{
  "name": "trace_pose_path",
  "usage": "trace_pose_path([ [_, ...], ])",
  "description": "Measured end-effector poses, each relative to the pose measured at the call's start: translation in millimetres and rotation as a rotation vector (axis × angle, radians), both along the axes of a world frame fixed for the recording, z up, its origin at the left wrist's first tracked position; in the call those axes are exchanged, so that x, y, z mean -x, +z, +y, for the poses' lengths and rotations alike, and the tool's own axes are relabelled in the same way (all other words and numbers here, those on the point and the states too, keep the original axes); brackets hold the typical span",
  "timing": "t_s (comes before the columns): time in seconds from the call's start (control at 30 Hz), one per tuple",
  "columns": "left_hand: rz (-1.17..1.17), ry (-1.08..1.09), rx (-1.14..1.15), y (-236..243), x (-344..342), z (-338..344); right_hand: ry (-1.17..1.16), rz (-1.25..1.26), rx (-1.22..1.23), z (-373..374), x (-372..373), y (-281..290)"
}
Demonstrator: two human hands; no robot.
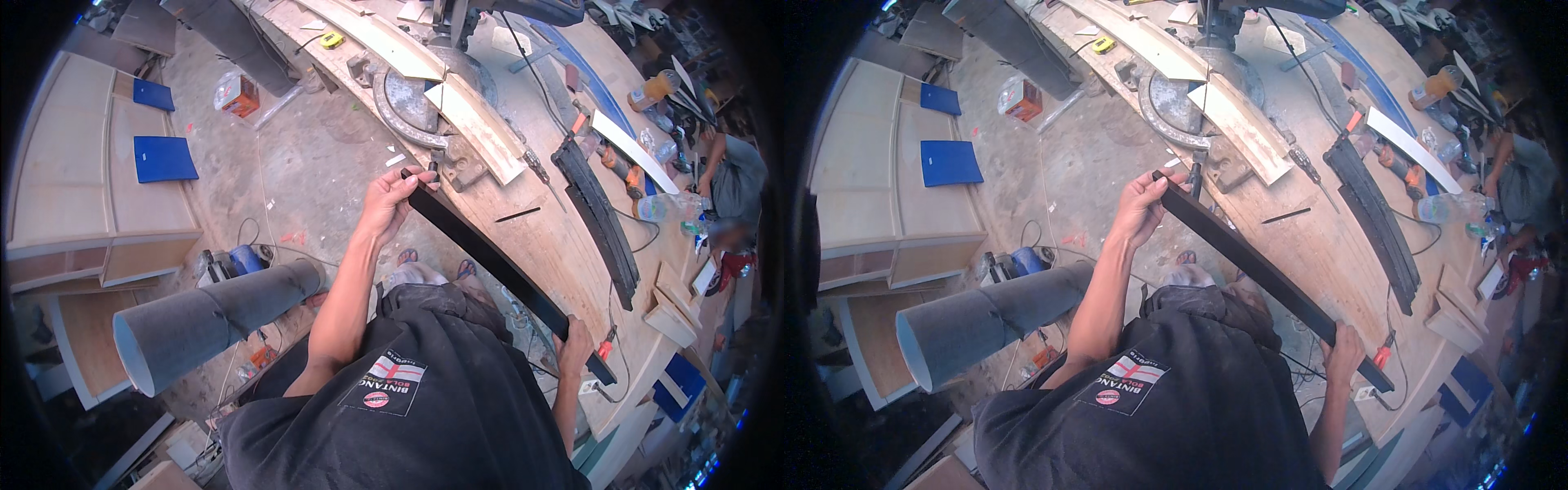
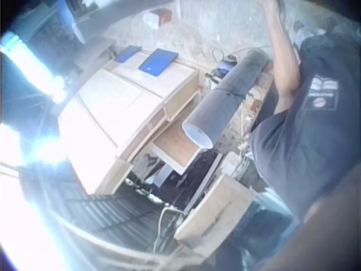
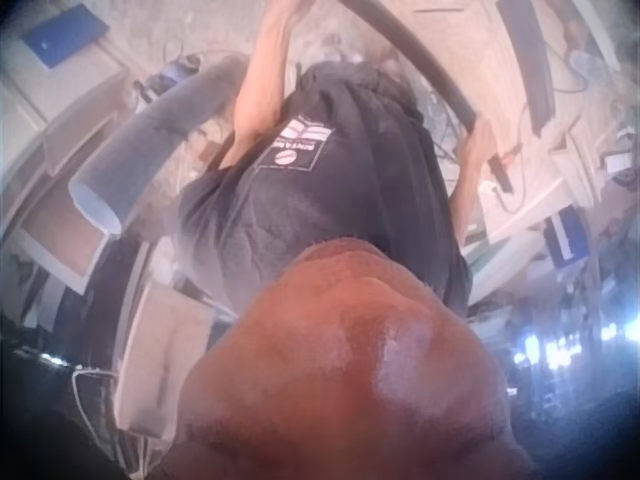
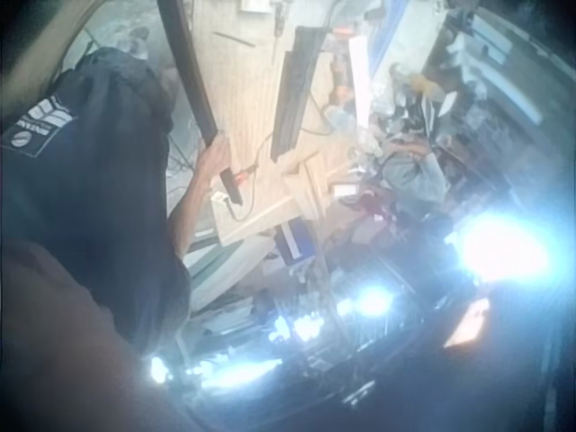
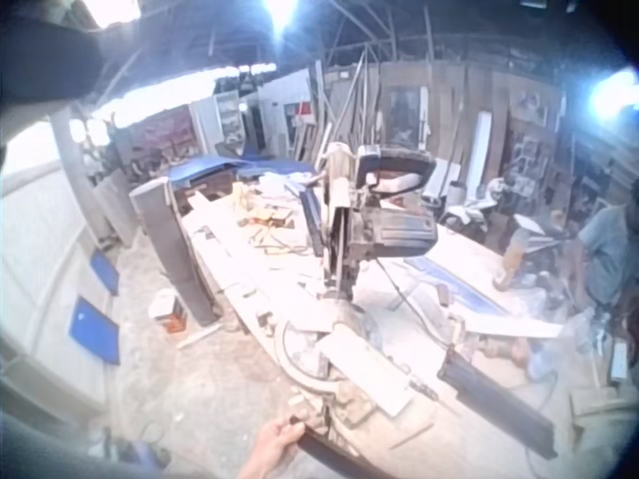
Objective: The person uses a miter saw to cut a long piece of light-colored wood and a black plastic strip. They position the materials on the saw table, lower the blade to cut, and then remove the cut pieces.
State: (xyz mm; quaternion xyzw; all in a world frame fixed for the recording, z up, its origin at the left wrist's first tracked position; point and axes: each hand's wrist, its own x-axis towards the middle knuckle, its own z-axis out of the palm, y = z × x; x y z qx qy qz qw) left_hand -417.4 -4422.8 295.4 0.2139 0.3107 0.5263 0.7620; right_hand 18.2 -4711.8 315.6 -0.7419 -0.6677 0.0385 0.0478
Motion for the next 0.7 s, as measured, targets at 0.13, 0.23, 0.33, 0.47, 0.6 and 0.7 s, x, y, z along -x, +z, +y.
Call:
trace_pose_path([
  [0.13,-0.172,-0.063,-0.05,-9.4,10.4,-1.5,-0.032,0.006,-0.079,-10.8,1.7,-9.9],
  [0.23,-0.625,0.01,0.083,-20.9,7.1,-26.4,-0.069,-0.067,-0.146,-27.4,2.7,-21.6],
  [0.33,-0.437,-0.272,0.337,-26.7,-13.4,-67.0,-0.136,-0.04,-0.203,-49.1,9.0,-36.1],
  [0.47,0.07,-0.52,0.179,-23.5,-78.4,-101.6,-0.261,-0.066,-0.189,-92.9,32.0,-55.3],
  [0.6,0.236,-0.549,0.113,-10.2,-124.7,-90.7,-0.446,-0.016,-0.238,-128.0,64.4,-87.0],
  [0.7,0.226,-0.655,-0.07,-3.8,-142.4,-78.2,-0.638,-0.013,-0.102,-145.2,92.2,-118.8],
])
